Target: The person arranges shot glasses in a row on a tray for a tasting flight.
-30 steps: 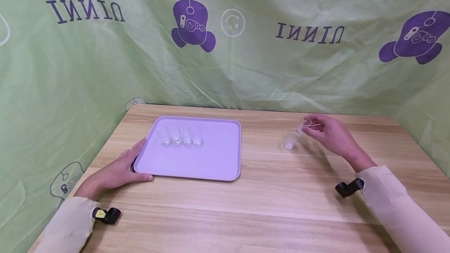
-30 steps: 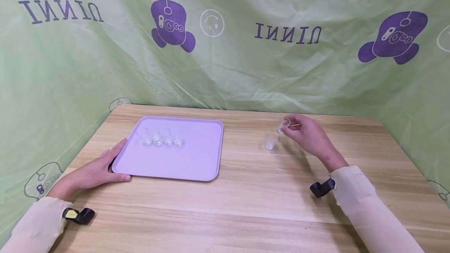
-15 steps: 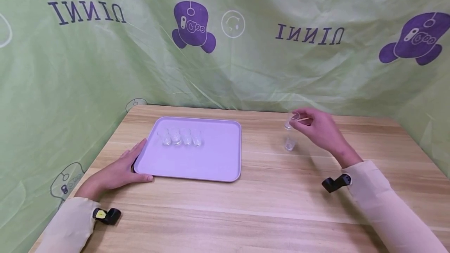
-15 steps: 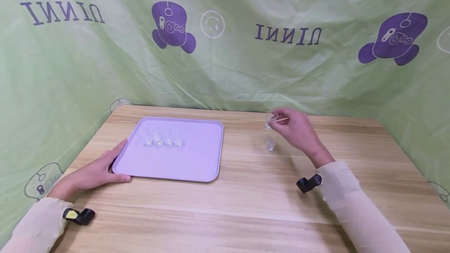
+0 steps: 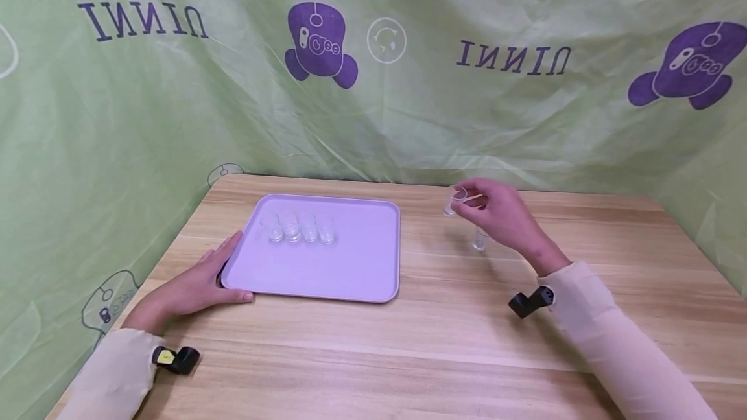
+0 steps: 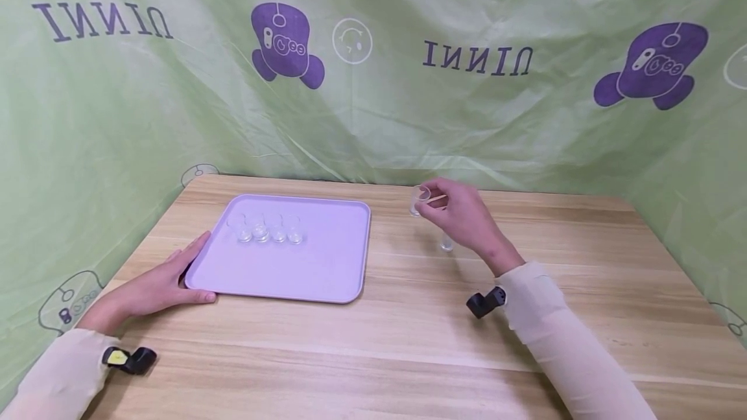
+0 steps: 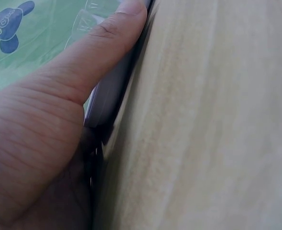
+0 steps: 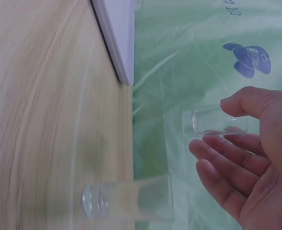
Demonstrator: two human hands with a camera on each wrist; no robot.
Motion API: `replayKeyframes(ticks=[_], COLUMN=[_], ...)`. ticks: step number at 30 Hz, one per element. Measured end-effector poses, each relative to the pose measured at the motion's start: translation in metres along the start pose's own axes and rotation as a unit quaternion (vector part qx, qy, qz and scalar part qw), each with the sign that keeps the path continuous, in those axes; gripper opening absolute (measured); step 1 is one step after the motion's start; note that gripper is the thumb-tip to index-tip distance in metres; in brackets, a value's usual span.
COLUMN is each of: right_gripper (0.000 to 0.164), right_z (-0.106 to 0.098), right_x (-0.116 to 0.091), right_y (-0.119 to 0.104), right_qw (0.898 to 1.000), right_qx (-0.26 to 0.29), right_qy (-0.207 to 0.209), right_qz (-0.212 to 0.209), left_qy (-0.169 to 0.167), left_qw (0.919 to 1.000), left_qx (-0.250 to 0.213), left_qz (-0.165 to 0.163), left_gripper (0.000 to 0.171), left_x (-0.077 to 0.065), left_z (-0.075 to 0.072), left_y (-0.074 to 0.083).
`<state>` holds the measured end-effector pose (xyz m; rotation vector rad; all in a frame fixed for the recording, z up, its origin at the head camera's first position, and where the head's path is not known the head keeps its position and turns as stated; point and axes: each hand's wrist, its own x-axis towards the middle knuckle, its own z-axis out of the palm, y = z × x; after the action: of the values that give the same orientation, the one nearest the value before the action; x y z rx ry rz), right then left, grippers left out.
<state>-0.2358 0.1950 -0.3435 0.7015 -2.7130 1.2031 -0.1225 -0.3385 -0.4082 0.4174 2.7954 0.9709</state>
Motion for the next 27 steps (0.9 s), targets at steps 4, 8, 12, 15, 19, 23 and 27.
replayKeyframes(ticks=[4, 8, 12, 15, 19, 23, 27], right_gripper=[0.034, 0.033, 0.033, 0.033, 0.032, 0.034, 0.033], right_z=[0.012, 0.025, 0.041, 0.054, 0.07, 0.086, 0.101], right_x=[0.005, 0.01, 0.014, 0.016, 0.019, 0.023, 0.027], right_y=[-0.007, -0.013, -0.018, -0.022, -0.028, -0.036, -0.042], right_qw=[1.0, 0.999, 0.999, 0.998, 0.997, 0.995, 0.994], right_qx=[0.014, 0.027, 0.037, 0.044, 0.051, 0.065, 0.062], right_qy=[-0.01, -0.013, -0.022, -0.033, -0.051, -0.072, -0.089], right_qz=[-0.004, -0.017, -0.029, -0.029, -0.027, -0.029, -0.032], left_qy=[-0.002, -0.003, -0.004, -0.003, -0.003, -0.005, -0.006], left_qw=[1.0, 1.0, 1.0, 1.0, 1.0, 1.0, 0.9999], left_qx=[-0.002, -0.002, -0.005, -0.007, -0.006, -0.006, -0.006], left_qz=[0.0, -0.003, -0.005, -0.005, -0.002, -0.004, -0.008], left_gripper=[0.123, 0.123, 0.123, 0.123, 0.122, 0.122, 0.123], left_x=[0.001, 0.001, 0.001, 0.0, 0.0, -0.001, -0.001], left_z=[0.0, 0.0, 0.0, -0.001, 0.0, -0.001, -0.001], left_y=[0.0, -0.001, -0.001, -0.001, 0.0, 0.0, 0.0])
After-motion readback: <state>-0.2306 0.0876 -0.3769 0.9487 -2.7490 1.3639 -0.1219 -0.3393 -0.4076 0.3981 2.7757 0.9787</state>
